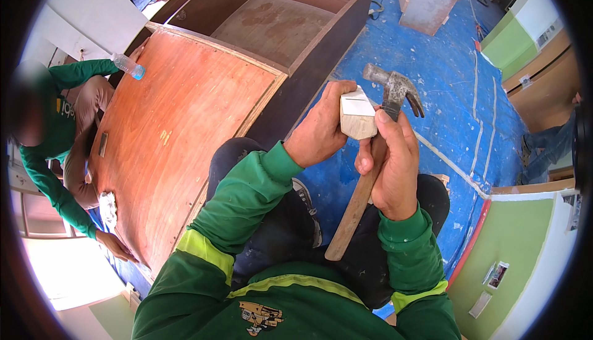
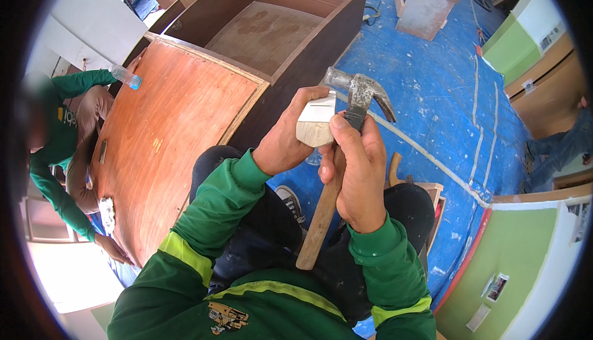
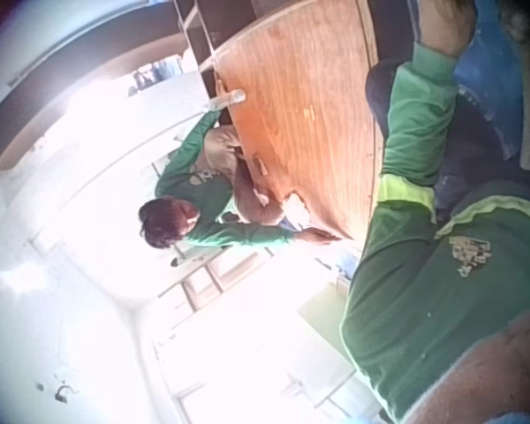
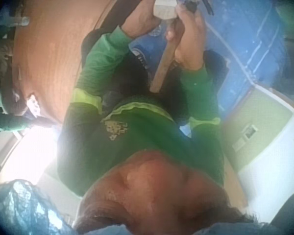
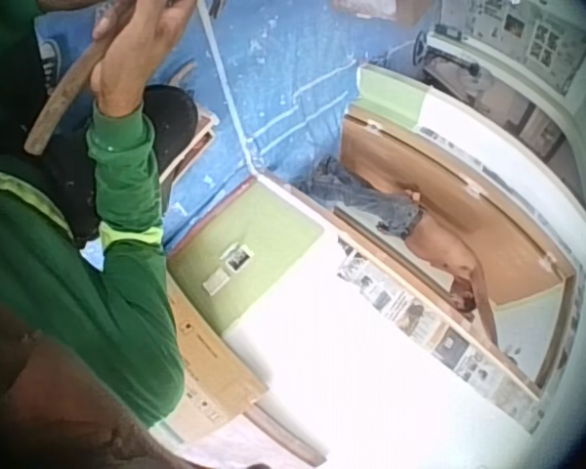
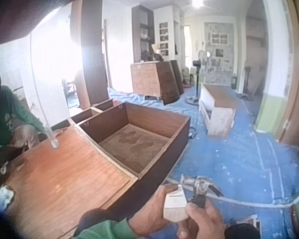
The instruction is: The person sits on the floor and uses a hammer to tap a small white wooden block, repeatedly adjusting its position. They then use a sanding block to smooth the edges of the wood. Another person in the background is sanding a large wooden panel.
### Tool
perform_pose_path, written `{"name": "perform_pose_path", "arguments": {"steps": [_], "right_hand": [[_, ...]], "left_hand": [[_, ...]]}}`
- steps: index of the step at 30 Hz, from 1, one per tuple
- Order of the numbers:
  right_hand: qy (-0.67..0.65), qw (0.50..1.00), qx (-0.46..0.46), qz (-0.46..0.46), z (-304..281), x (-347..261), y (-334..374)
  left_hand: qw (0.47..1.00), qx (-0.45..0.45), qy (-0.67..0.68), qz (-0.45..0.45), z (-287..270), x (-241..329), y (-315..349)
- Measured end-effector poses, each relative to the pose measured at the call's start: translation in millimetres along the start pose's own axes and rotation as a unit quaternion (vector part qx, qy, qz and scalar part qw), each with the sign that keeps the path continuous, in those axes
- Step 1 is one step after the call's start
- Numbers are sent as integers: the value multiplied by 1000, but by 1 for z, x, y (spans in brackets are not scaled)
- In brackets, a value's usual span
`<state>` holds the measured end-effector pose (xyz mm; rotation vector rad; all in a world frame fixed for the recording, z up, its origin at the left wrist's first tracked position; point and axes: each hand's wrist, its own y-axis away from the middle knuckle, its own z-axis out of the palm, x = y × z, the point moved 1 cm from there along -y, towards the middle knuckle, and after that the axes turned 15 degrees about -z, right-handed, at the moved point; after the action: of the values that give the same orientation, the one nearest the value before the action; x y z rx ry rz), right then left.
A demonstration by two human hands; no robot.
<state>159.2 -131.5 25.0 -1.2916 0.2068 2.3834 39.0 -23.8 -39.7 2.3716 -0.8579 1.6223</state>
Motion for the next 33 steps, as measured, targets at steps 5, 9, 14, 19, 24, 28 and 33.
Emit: {"name": "perform_pose_path", "arguments": {"steps": [5,9,14,19,24,28,33], "right_hand": [[8,1000,-3,2,-1,1,-1],[10,1000,7,3,-4,7,-3],[23,1000,14,8,-9,12,-6],[26,999,19,0,-9,13,-5],[29,999,14,-6,-8,13,-4],[25,1000,15,-5,-7,12,-2],[14,1000,10,-6,-7,11,-1]], "left_hand": [[1000,-3,6,-3,4,-6,0],[999,-9,44,-14,11,-18,-1],[996,-10,83,-42,24,-28,-1],[996,3,86,-20,31,-29,-3],[996,5,85,-23,30,-29,-2],[997,1,78,-19,30,-28,-3],[997,26,66,9,24,-21,-6]]}}
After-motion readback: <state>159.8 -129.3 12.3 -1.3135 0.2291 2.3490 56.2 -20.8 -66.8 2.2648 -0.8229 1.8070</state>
